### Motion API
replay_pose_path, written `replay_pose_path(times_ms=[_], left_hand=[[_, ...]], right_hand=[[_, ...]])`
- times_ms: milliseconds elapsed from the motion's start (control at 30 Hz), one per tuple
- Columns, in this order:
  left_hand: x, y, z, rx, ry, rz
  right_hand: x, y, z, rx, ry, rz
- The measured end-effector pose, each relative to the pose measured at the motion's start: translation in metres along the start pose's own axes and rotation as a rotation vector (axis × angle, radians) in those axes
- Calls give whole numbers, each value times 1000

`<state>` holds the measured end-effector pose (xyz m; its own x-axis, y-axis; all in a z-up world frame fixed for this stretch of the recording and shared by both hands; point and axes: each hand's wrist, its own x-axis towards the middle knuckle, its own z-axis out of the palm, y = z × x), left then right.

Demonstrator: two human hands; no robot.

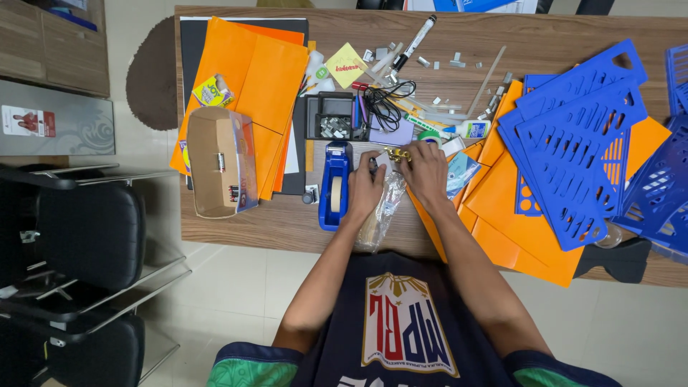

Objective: Assembling plastic desktop file organizers and organizing various office supplies on a desk.

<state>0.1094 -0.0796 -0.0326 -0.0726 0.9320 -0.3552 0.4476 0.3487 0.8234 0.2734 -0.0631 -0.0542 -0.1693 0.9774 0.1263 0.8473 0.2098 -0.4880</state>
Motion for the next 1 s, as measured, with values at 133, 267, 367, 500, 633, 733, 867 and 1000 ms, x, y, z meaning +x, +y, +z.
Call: replay_pose_path(times_ms=[133, 267, 367, 500, 633, 733, 867, 1000], left_hand=[[5, -18, 12, -114, 43, 32], [11, -39, 18, -456, -63, -120], [9, -21, 2, -768, -177, -300], [11, -24, -3, -1080, -320, -355], [12, -33, 3, -1160, -351, -446], [14, -47, 12, -1240, -422, -450], [11, -63, 22, -1175, -428, -470], [7, -47, 24, -785, -320, -496]], right_hand=[[0, 10, -2, 176, 135, 263], [13, 35, -10, 377, 354, 621], [17, 54, -17, 288, 379, 624], [11, 72, -17, 58, 321, 523], [-2, 73, -16, -31, 196, 548], [-11, 69, -17, -79, 194, 432], [-25, 64, -19, -69, 227, 410], [-33, 52, -25, -124, 139, 402]])
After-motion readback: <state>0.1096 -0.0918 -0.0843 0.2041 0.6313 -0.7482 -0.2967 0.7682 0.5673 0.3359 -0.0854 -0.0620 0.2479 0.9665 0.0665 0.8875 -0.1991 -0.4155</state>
